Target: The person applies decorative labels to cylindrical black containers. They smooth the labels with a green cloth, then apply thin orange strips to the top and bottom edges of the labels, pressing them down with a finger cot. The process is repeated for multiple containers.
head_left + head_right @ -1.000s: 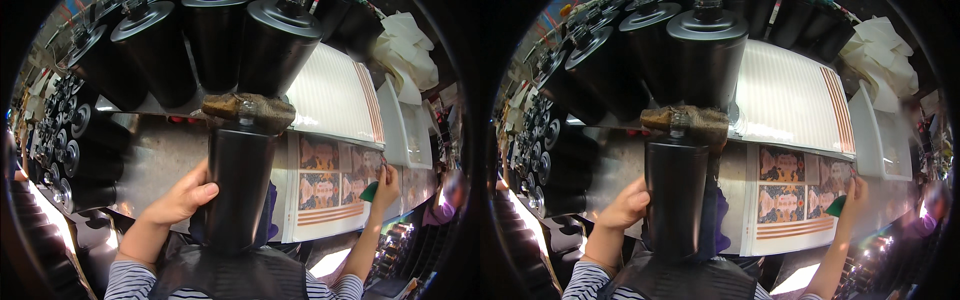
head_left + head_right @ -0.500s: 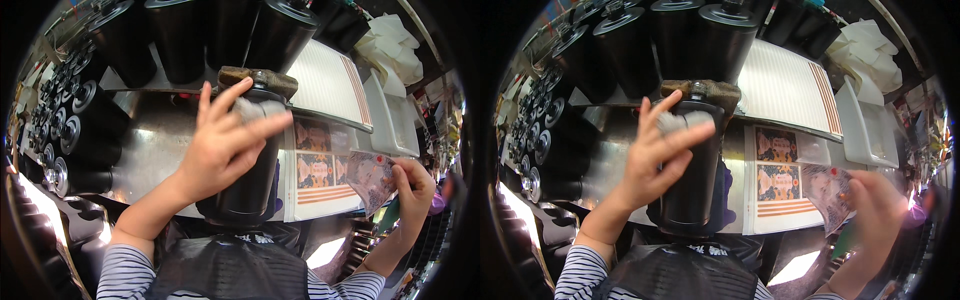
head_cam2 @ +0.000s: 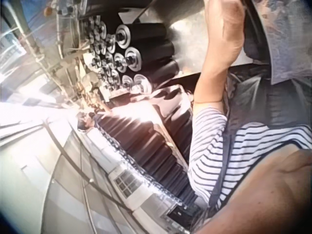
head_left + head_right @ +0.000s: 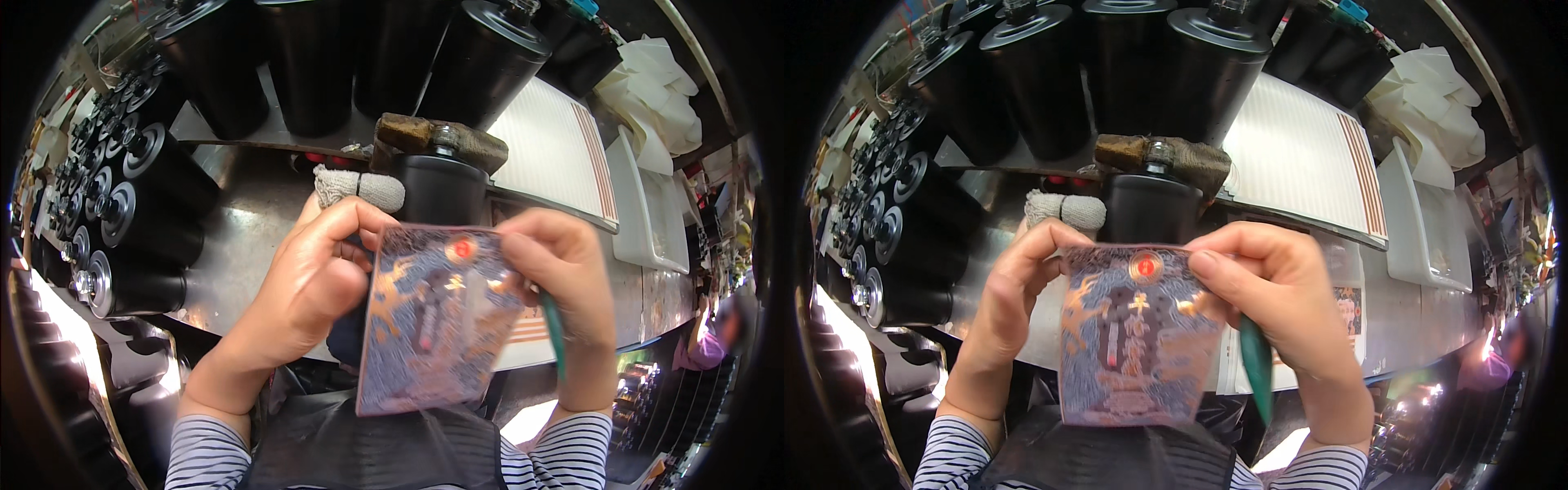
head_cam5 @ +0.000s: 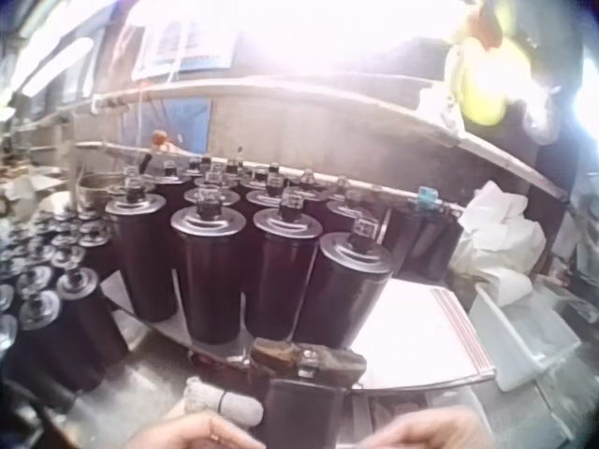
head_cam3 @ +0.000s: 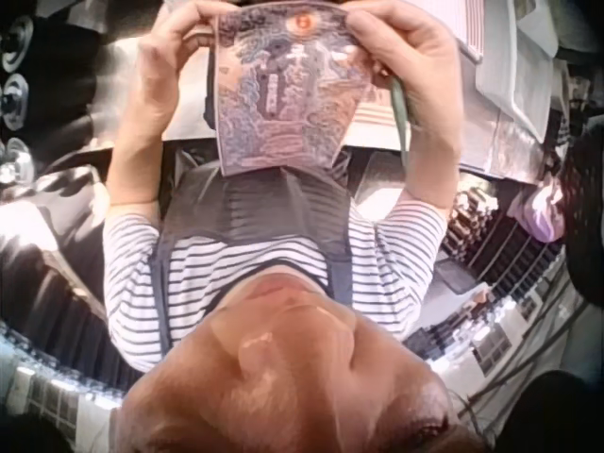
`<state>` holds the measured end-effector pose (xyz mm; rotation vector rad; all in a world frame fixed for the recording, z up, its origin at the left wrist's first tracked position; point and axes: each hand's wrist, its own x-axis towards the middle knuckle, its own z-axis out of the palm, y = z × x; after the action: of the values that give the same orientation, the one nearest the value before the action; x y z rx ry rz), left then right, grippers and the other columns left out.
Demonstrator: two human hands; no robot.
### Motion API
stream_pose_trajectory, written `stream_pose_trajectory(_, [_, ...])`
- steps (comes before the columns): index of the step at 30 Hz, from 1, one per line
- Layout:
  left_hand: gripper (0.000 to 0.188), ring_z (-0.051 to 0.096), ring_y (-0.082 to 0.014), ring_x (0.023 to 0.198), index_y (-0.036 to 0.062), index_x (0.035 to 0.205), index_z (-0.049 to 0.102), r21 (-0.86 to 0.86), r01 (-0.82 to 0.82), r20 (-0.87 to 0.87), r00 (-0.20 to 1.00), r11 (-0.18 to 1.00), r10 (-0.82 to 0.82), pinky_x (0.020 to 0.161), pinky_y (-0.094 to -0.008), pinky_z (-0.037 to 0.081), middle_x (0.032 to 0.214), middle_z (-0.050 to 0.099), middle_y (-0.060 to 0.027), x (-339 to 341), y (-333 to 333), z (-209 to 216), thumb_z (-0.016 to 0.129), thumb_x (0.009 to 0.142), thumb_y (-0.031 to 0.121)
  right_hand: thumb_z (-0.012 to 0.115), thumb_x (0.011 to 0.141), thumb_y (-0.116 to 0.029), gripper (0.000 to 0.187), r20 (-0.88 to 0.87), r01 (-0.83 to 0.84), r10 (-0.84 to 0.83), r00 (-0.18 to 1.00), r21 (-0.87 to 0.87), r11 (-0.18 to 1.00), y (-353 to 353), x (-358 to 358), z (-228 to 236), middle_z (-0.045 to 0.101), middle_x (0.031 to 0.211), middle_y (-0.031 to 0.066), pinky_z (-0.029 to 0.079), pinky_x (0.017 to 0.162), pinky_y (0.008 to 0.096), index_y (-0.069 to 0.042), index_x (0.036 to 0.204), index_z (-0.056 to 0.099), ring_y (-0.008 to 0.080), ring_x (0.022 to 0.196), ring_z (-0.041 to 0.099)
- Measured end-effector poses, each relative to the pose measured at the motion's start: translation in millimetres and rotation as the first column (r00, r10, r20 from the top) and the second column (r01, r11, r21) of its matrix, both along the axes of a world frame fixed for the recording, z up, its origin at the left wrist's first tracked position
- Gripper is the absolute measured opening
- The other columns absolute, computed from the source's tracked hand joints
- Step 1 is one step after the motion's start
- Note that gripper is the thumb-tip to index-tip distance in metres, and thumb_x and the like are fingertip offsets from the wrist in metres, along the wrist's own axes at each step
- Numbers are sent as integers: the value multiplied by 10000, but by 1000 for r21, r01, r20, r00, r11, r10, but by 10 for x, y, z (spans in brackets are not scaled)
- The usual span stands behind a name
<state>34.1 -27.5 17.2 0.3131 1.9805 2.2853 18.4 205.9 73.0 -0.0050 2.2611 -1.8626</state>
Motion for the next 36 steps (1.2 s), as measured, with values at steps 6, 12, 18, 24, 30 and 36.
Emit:
stream_pose_trajectory(6, [160,519,-84,709,9,813,563,-218,-224,-125,972,950,200,646,-216,448,880,477,-42,-221,141,-27,678,850,114,650,879,-149,141,-66,-8,5,998,-42,999,36,-183,-408,621,673,3,369,459,123,-28,858,581,8,549,553])
stream_pose_trajectory(12, [182,517,-53,659,3,795,555,-85,-267,-128,958,960,256,600,-183,442,883,480,-28,-342,177,-80,659,879,127,655,879,-152,156,-94,76,-84,992,-81,994,-81,-273,-437,613,668,-6,359,454,120,-41,838,554,5,530,531])
stream_pose_trajectory(18, [218,504,-39,650,15,773,551,-40,-253,20,967,967,254,577,-184,416,713,490,8,-337,209,-1,622,911,168,642,899,-202,188,-94,133,-155,984,-204,970,-174,-322,-542,580,646,-30,332,431,120,-65,820,539,-3,505,499])
stream_pose_trajectory(24, [271,498,-56,699,22,748,555,-236,-158,-12,987,959,160,667,-196,406,704,512,18,59,-3,-271,601,919,227,677,846,-417,396,16,76,-75,997,-226,971,-75,152,-730,581,689,0,342,421,145,-55,879,521,25,509,486])
stream_pose_trajectory(30, [193,523,-65,725,4,775,600,-85,-54,190,979,995,70,679,-203,437,880,491,-18,621,-32,-415,762,779,109,684,865,-197,237,224,29,32,974,-265,964,54,738,-902,644,743,74,388,456,159,-32,821,519,111,601,636])
stream_pose_trajectory(36, [174,537,-56,738,7,767,599,-56,-36,266,963,998,50,646,-190,446,916,480,-22,628,-60,-426,740,802,104,657,875,-109,183,247,40,22,969,-242,969,23,794,-911,651,719,86,388,467,158,-38,783,516,106,602,637])
